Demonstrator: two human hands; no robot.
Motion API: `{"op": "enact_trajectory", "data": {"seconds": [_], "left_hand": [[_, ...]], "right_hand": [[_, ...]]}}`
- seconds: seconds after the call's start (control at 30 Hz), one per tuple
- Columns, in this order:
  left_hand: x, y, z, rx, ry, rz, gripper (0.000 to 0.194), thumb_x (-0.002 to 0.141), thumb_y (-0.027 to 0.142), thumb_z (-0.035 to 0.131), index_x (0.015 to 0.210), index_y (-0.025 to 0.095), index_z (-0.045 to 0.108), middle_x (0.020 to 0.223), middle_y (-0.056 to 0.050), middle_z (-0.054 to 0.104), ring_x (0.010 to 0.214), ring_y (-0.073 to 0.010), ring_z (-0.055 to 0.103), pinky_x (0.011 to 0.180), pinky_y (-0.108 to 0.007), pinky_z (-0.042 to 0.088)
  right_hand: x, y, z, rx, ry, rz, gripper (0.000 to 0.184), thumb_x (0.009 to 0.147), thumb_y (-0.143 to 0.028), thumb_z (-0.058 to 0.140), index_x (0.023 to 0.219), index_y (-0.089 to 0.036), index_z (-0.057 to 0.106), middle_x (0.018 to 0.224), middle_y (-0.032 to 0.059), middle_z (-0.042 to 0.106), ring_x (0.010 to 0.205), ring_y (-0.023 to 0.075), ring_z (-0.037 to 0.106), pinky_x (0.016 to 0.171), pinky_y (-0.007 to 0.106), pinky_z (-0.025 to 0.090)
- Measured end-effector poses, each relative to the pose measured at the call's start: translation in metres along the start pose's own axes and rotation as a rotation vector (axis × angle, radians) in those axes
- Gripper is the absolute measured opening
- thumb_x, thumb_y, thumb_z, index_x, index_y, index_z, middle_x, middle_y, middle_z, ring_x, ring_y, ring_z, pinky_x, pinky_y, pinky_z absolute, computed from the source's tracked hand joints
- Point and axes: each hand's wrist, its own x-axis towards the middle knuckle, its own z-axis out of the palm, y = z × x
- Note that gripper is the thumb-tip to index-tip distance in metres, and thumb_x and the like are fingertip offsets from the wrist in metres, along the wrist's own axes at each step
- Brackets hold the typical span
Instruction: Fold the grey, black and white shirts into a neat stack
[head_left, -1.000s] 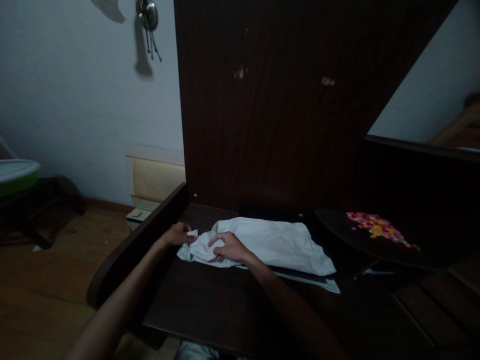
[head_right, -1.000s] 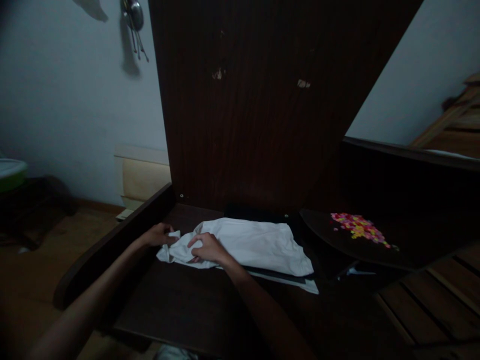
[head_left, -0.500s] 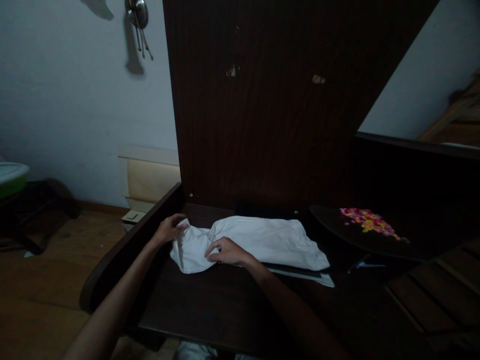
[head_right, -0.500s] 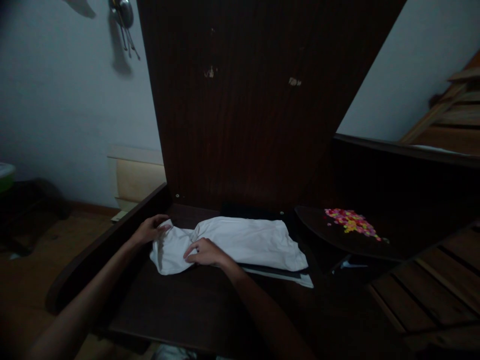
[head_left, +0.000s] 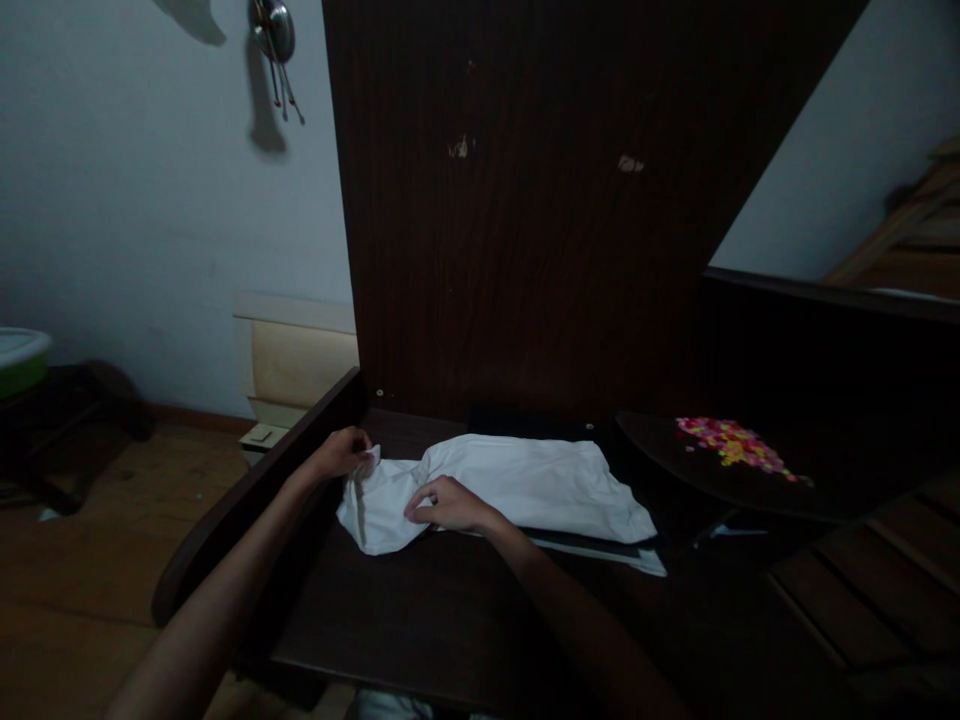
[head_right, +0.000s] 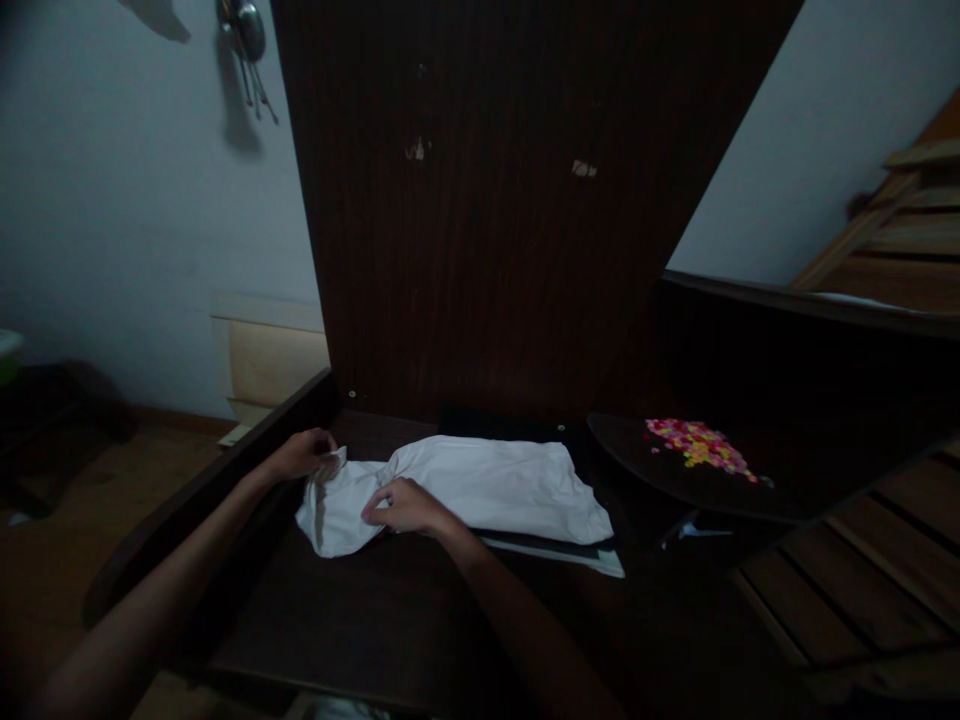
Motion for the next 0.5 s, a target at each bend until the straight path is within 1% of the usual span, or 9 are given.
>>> {"op": "enact_trajectory", "data": {"seconds": [0.07, 0.23, 0.3, 0.4, 0.5], "left_hand": [[0.0, 0.003, -0.001, -0.033, 0.07, 0.021, 0.015, 0.065, 0.034, 0.056, 0.07, 0.021, 0.062, 0.075, -0.002, 0.07, 0.073, -0.0189, 0.065, 0.072, -0.027, 0.048], [-0.001, 0.003, 0.002, -0.059, 0.283, 0.008, 0.021, 0.071, 0.036, 0.052, 0.078, 0.019, 0.062, 0.083, -0.005, 0.07, 0.079, -0.0196, 0.065, 0.077, -0.029, 0.05], [-0.001, 0.001, 0.005, -0.081, 0.276, 0.024, 0.023, 0.072, 0.035, 0.051, 0.084, 0.019, 0.063, 0.084, -0.005, 0.07, 0.079, -0.0196, 0.065, 0.077, -0.03, 0.05], [0.001, -0.004, 0.01, -0.126, 0.183, 0.06, 0.031, 0.069, 0.031, 0.053, 0.094, 0.018, 0.066, 0.089, -0.005, 0.072, 0.082, -0.0202, 0.067, 0.078, -0.03, 0.051], [0.004, -0.005, 0.014, -0.093, 0.123, 0.033, 0.04, 0.067, 0.034, 0.057, 0.101, 0.017, 0.069, 0.092, -0.007, 0.073, 0.086, -0.0226, 0.067, 0.079, -0.03, 0.051]], "right_hand": [[0.0, -0.003, 0.001, 0.035, 0.004, 0.01, 0.018, 0.076, -0.022, 0.066, 0.087, -0.013, 0.076, 0.065, 0.0008, 0.066, 0.051, 0.0079, 0.055, 0.049, 0.016, 0.04], [0.0, -0.011, 0.002, 0.12, -0.02, 0.045, 0.017, 0.076, -0.025, 0.067, 0.086, -0.013, 0.075, 0.063, 0.0009, 0.066, 0.054, 0.0112, 0.061, 0.05, 0.018, 0.044], [0.0, -0.013, 0.002, 0.117, -0.019, 0.047, 0.017, 0.077, -0.025, 0.067, 0.086, -0.013, 0.076, 0.062, 0.0005, 0.066, 0.054, 0.011, 0.061, 0.05, 0.018, 0.044], [0.001, -0.013, 0.003, 0.107, -0.016, 0.042, 0.018, 0.077, -0.026, 0.068, 0.088, -0.013, 0.076, 0.061, -0.0001, 0.064, 0.053, 0.0097, 0.058, 0.049, 0.018, 0.042], [0.002, -0.014, 0.004, 0.094, -0.013, 0.026, 0.02, 0.079, -0.028, 0.068, 0.09, -0.013, 0.076, 0.062, -0.0004, 0.064, 0.051, 0.0083, 0.056, 0.049, 0.017, 0.04]]}}
